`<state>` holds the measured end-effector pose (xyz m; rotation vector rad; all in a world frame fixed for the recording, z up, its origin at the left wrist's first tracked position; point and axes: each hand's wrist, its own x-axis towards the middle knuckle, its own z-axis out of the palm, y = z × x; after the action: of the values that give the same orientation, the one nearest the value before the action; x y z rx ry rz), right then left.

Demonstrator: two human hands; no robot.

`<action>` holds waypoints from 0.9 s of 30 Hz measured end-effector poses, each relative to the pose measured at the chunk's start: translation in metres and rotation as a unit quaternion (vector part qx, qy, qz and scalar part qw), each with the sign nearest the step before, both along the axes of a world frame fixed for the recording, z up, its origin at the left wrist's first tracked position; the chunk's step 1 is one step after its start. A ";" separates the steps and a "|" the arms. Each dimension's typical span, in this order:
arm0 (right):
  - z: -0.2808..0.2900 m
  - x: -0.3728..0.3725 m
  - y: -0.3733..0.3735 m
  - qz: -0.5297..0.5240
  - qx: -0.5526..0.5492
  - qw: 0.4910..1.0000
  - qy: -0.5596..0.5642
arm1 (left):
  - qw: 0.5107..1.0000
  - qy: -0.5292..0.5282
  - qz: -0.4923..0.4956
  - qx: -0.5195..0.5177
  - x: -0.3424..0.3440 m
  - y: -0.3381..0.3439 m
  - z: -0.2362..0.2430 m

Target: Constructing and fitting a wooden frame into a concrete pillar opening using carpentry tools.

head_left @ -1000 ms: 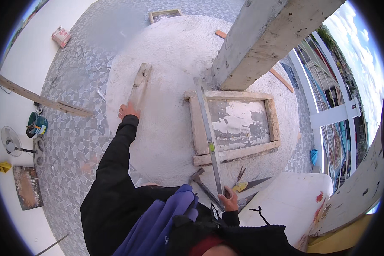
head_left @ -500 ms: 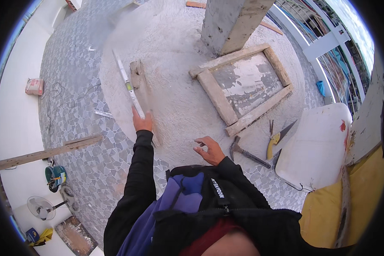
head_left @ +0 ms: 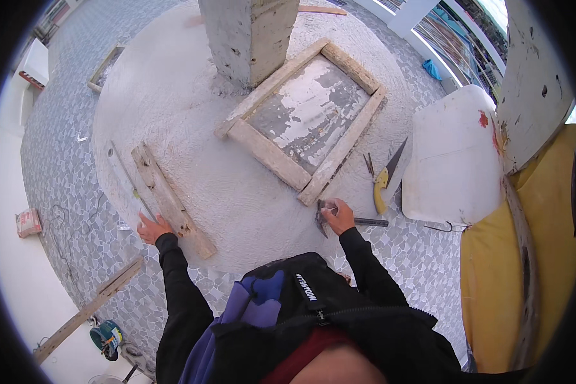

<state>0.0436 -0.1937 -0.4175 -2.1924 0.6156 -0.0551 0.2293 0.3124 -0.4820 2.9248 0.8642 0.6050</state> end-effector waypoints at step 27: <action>-0.063 0.098 -0.067 -0.130 0.031 0.989 -0.058 | 0.595 0.131 -0.090 -0.788 0.108 -0.419 -0.007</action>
<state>0.1420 -0.2609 -0.4800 -2.0219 0.8231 -0.2949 0.3371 -0.1069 -0.4894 1.3133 0.5187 -0.5011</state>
